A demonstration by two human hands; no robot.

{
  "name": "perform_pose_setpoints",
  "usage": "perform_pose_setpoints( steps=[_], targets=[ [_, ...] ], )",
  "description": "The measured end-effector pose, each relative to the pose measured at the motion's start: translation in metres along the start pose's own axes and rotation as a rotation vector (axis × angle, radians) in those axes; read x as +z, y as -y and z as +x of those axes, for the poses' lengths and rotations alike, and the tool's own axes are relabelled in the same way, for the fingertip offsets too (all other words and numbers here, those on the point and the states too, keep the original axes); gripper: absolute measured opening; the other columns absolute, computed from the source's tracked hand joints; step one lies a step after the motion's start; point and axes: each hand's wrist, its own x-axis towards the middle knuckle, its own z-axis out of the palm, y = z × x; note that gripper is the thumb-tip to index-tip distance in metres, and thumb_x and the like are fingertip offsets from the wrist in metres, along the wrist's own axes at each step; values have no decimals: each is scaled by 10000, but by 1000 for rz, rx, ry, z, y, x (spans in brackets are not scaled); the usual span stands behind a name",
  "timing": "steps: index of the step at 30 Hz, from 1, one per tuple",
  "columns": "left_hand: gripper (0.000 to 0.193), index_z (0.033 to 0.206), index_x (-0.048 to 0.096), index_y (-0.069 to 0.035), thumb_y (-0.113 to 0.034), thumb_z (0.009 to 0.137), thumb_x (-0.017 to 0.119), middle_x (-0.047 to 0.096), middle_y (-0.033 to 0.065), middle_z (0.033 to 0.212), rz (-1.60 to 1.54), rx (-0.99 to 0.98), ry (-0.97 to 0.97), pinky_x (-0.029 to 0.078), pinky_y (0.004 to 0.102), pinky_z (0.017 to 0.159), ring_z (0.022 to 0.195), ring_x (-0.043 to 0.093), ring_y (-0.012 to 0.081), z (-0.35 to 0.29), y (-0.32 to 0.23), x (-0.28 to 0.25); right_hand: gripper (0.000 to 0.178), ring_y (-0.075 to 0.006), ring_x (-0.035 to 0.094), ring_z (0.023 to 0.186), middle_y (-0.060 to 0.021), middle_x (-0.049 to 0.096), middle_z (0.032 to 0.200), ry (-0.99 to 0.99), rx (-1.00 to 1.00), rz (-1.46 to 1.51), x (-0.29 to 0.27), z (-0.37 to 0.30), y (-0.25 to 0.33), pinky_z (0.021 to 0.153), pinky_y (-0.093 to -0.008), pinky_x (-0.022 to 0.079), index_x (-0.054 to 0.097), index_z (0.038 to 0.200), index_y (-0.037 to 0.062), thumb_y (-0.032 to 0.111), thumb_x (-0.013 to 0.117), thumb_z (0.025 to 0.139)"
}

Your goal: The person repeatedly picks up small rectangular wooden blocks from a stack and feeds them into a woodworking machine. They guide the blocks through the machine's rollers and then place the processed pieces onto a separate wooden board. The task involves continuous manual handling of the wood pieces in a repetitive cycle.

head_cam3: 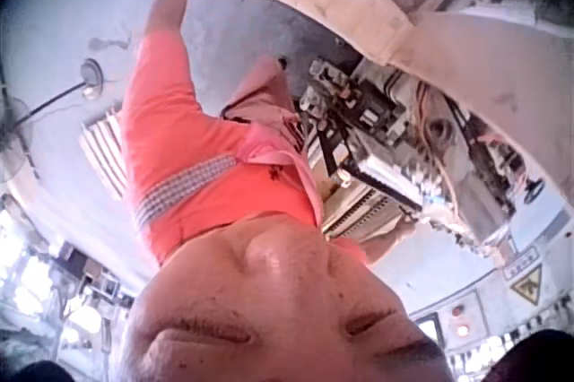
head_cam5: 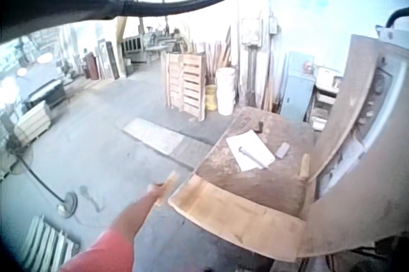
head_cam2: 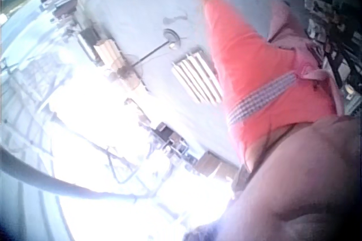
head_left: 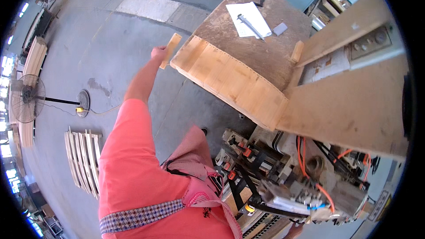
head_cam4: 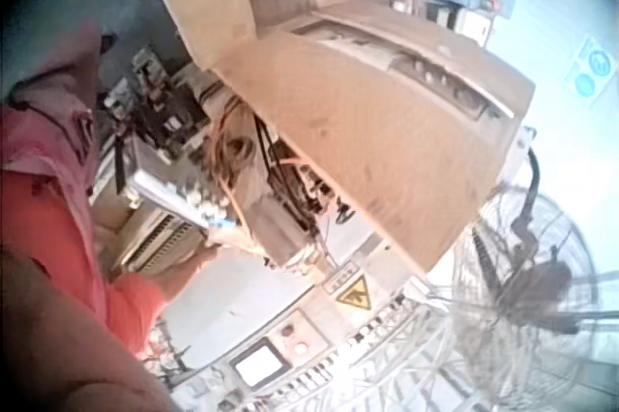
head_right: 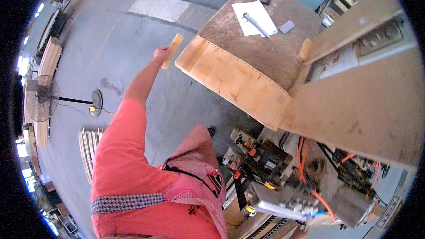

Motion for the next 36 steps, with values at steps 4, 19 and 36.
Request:
perform_pose_setpoints(
  steps=[4,19,36],
  targets=[
    [298,965,696,-195,-315,697,644,677,59,924,61,-42,116,495,301,782,831,646,198,10,3,25,345,-382,594,777,-213,625,799,257,-34,99,6,-41,47,693,-462,470,650,883,-5,286,673,699],
    [302,966,685,-160,-289,693,673,679,53,892,172,153,234,501,323,763,810,644,205,45,42,93,316,-379,595,767,-206,625,765,544,100,204,-9,-78,79,681,-465,465,653,855,4,275,672,693],
    [350,1179,531,-87,-210,852,510,607,115,1090,-242,-6,205,447,372,843,985,571,253,23,200,124,401,-328,577,900,-167,617,987,283,232,-26,-38,-116,-1,798,-422,451,603,990,10,360,575,796]
  ],
)
